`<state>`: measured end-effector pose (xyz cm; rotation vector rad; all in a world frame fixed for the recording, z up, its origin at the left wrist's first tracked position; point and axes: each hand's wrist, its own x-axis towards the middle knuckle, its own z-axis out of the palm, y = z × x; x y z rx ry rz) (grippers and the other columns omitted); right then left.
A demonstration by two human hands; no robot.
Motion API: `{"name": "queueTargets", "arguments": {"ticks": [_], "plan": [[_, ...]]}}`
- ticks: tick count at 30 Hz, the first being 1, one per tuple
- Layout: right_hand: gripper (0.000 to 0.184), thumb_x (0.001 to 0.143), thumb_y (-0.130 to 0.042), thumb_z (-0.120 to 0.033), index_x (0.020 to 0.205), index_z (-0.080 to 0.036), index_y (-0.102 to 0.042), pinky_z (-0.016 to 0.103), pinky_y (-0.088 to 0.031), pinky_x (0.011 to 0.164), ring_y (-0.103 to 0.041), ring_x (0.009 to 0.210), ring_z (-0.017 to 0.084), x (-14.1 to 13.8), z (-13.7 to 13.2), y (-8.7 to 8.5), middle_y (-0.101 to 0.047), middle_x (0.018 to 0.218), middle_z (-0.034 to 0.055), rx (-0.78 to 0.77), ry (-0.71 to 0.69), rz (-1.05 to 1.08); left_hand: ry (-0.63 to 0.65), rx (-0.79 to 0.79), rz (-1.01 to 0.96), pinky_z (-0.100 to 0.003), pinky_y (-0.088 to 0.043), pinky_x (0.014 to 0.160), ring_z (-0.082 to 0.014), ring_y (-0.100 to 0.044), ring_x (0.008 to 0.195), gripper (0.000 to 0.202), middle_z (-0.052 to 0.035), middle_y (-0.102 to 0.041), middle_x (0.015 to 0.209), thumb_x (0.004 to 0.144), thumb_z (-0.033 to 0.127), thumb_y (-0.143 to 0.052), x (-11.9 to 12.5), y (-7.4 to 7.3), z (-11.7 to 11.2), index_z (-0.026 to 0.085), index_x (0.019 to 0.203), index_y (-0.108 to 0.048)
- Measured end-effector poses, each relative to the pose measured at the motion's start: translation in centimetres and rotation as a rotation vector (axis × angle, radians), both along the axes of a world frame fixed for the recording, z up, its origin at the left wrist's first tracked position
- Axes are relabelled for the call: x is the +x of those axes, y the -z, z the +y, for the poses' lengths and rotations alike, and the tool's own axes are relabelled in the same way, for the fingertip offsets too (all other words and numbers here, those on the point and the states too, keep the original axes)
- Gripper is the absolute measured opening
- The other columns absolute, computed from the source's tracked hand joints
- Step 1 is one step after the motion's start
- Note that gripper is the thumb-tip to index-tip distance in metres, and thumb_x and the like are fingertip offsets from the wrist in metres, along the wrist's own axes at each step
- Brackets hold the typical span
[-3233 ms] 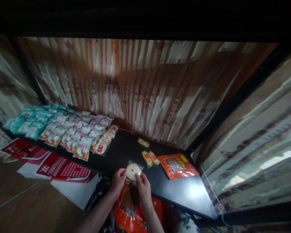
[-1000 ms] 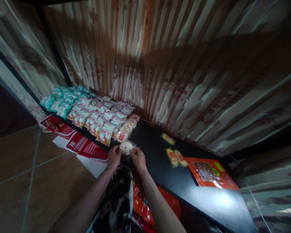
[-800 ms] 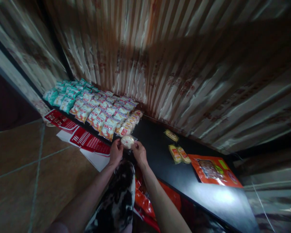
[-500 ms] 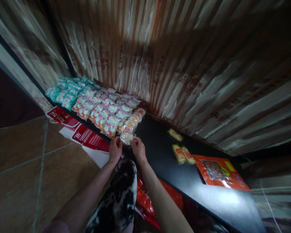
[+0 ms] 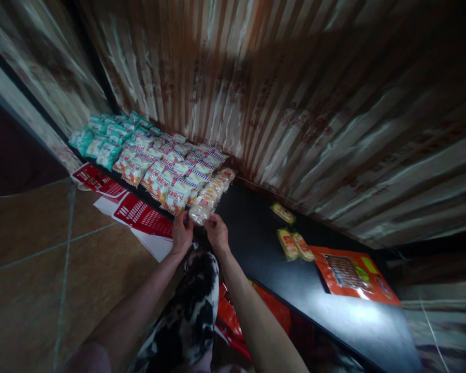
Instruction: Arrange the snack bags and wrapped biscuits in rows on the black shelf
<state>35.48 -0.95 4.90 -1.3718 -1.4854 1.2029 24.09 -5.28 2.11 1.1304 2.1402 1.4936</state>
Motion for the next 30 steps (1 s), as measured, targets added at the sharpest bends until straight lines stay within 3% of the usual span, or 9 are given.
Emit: {"name": "queueTargets", "arguments": {"ticks": [10,16,19,25,30], "plan": [[0.034,0.07,-0.059,-0.035,0.1,-0.019,-0.061,0.025,-0.048,0.069,-0.061,0.071,0.014,-0.3,0.0,0.9,-0.067,0.082,0.0012,-0.033,0.024,0.137,-0.024,-0.049,-0.109,-0.036,-0.048,0.089,-0.0206,-0.061,0.095,0.033,-0.009,-0.065,0.102,0.08,0.018,-0.054,-0.3,-1.2,-0.3,0.015,0.112,-0.059],[0.036,0.069,-0.058,-0.031,0.103,-0.019,-0.061,0.025,-0.048,0.07,-0.061,0.073,0.014,0.0,-0.7,0.7,-0.068,0.085,0.0017,-0.041,0.056,0.212,0.031,-0.084,-0.184,-0.031,-0.048,0.083,-0.0179,-0.06,0.087,0.021,-0.0059,-0.065,0.093,0.079,0.021,-0.054,0.2,-2.3,-1.0,0.016,0.097,-0.064],[0.039,0.068,-0.059,-0.031,0.105,-0.018,-0.06,0.026,-0.05,0.073,-0.062,0.077,0.015,0.6,-1.5,0.3,-0.069,0.089,0.0025,-0.088,0.08,0.294,0.037,-0.059,-0.106,-0.031,-0.048,0.084,-0.0181,-0.059,0.089,0.02,-0.0055,-0.063,0.094,0.078,0.02,-0.055,1.2,-3.0,-1.6,0.017,0.096,-0.063],[0.038,0.07,-0.061,-0.041,0.1,-0.017,-0.063,0.032,-0.051,0.086,-0.063,0.099,0.02,3.3,-3.4,-1.3,-0.069,0.104,0.0051,-0.279,0.208,0.584,0.202,0.0,0.006,-0.029,-0.049,0.083,-0.0163,-0.059,0.089,0.02,-0.0041,-0.062,0.095,0.078,0.012,-0.055,4.6,-4.0,-2.6,0.018,0.096,-0.059],[0.025,0.075,-0.059,-0.04,0.083,-0.018,-0.065,0.031,-0.051,0.088,-0.065,0.095,0.018,6.3,-4.4,-2.1,-0.071,0.089,0.002,-0.355,0.271,0.742,0.358,0.043,0.08,-0.026,-0.051,0.077,-0.0158,-0.059,0.088,0.022,-0.0046,-0.06,0.096,0.078,0.006,-0.052,7.4,-4.2,-3.5,0.019,0.094,-0.058]]}}
